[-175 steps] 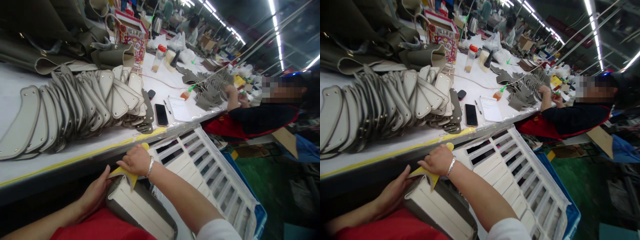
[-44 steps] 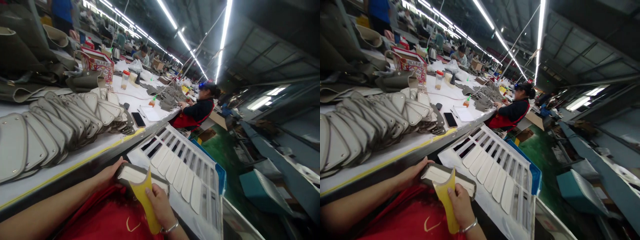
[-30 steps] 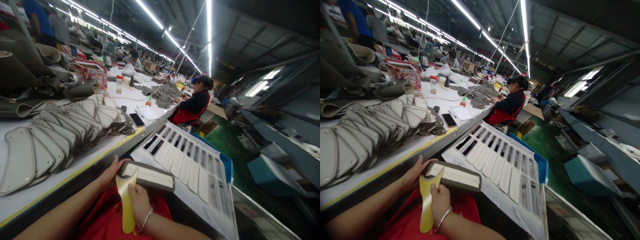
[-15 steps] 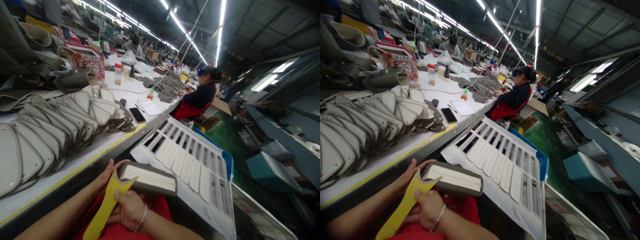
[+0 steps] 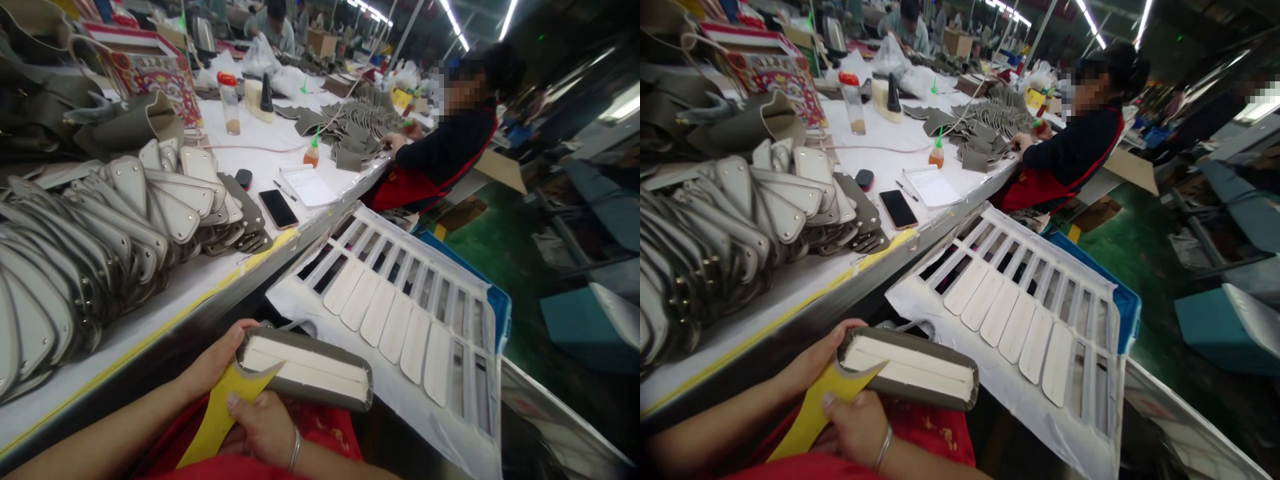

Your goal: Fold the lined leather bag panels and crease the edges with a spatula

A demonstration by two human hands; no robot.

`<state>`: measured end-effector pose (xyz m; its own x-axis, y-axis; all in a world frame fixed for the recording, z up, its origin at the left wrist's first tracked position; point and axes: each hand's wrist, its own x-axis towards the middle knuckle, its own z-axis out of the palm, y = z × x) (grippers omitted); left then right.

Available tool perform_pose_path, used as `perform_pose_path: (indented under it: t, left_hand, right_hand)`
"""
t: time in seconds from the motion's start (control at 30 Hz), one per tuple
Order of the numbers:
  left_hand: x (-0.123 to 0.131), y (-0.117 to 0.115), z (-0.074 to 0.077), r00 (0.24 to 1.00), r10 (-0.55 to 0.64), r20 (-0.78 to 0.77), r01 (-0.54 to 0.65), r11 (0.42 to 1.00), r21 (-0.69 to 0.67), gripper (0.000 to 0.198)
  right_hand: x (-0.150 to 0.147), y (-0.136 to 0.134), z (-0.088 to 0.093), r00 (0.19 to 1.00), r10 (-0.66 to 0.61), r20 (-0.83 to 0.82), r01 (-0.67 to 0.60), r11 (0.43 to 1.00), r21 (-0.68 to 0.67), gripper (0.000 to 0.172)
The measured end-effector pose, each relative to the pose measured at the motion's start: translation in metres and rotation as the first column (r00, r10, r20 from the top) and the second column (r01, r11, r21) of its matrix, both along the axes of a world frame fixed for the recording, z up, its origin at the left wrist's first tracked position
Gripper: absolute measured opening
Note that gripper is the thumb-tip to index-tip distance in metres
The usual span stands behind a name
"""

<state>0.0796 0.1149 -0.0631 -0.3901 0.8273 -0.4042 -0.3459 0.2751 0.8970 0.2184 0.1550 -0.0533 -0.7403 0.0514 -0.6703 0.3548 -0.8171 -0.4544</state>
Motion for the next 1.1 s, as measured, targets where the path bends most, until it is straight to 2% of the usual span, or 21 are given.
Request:
perform_pose_path:
  t: [0.13, 0.27, 0.37, 0.43, 0.5, 0.6, 0.67, 0.77, 0.83, 0.9, 0.93, 1.0, 1.1]
  left_hand:
    - [0.003, 0.009, 0.006, 0.991, -0.025, -0.133, 0.012, 0.996, -0.091, 0.043]
    - [0.001, 0.013, 0.012, 0.969, -0.035, -0.246, -0.005, 0.987, -0.161, 0.044]
    - [-0.003, 0.008, 0.014, 0.959, -0.09, -0.268, 0.042, 0.983, -0.18, 0.048]
    - [-0.004, 0.002, 0.017, 0.977, -0.115, -0.182, 0.081, 0.979, -0.185, 0.055]
    - [-0.002, -0.004, 0.021, 0.995, -0.097, 0.011, 0.098, 0.98, -0.174, 0.064]
    - [0.003, -0.009, 0.027, 0.959, -0.037, 0.281, 0.074, 0.99, -0.124, 0.07]
    - [0.006, -0.01, 0.03, 0.936, -0.026, 0.35, 0.055, 0.996, -0.073, 0.071]
    - [0.005, -0.008, 0.027, 0.938, -0.054, 0.342, 0.066, 0.997, -0.025, 0.069]
    - [0.002, -0.007, 0.022, 0.961, -0.088, 0.264, 0.101, 0.994, -0.035, 0.069]
    - [-0.002, -0.005, 0.016, 0.988, -0.149, 0.037, 0.152, 0.985, -0.087, 0.069]
    - [-0.005, -0.004, 0.014, 0.977, -0.185, -0.107, 0.171, 0.977, -0.123, 0.069]
    - [-0.008, -0.001, 0.014, 0.905, -0.234, -0.355, 0.174, 0.966, -0.191, 0.067]
    - [-0.008, 0.006, 0.02, 0.802, -0.248, -0.543, 0.14, 0.963, -0.232, 0.059]
  right_hand:
    - [0.0, 0.005, -0.001, 0.999, -0.051, -0.015, 0.051, 0.999, 0.009, 0.081]
    - [0.001, 0.008, 0.005, 1.0, -0.018, 0.014, 0.018, 0.999, 0.048, 0.082]
    - [0.003, 0.004, 0.008, 0.999, 0.032, 0.03, -0.034, 0.998, 0.05, 0.086]
    - [0.005, -0.001, 0.009, 0.998, 0.065, 0.001, -0.065, 0.997, 0.032, 0.084]
    - [0.006, -0.007, 0.01, 0.995, 0.086, -0.045, -0.086, 0.996, 0.013, 0.08]
    - [0.006, -0.015, 0.01, 0.991, 0.102, -0.083, -0.105, 0.994, -0.037, 0.075]
    - [0.004, -0.02, 0.01, 0.993, 0.086, -0.083, -0.092, 0.993, -0.072, 0.075]
    - [0.002, -0.024, 0.007, 0.997, 0.033, -0.073, -0.039, 0.996, -0.083, 0.078]
    - [0.002, -0.025, 0.005, 0.997, 0.007, -0.073, -0.014, 0.996, -0.09, 0.079]
    - [0.002, -0.024, 0.005, 0.997, -0.001, -0.073, -0.006, 0.995, -0.103, 0.08]
    - [0.002, -0.023, 0.005, 0.997, -0.003, -0.072, -0.005, 0.994, -0.109, 0.081]
    - [0.002, -0.022, 0.005, 0.998, -0.013, -0.066, 0.005, 0.994, -0.112, 0.083]
    - [0.004, -0.02, 0.005, 0.998, -0.06, -0.035, 0.057, 0.995, -0.087, 0.079]
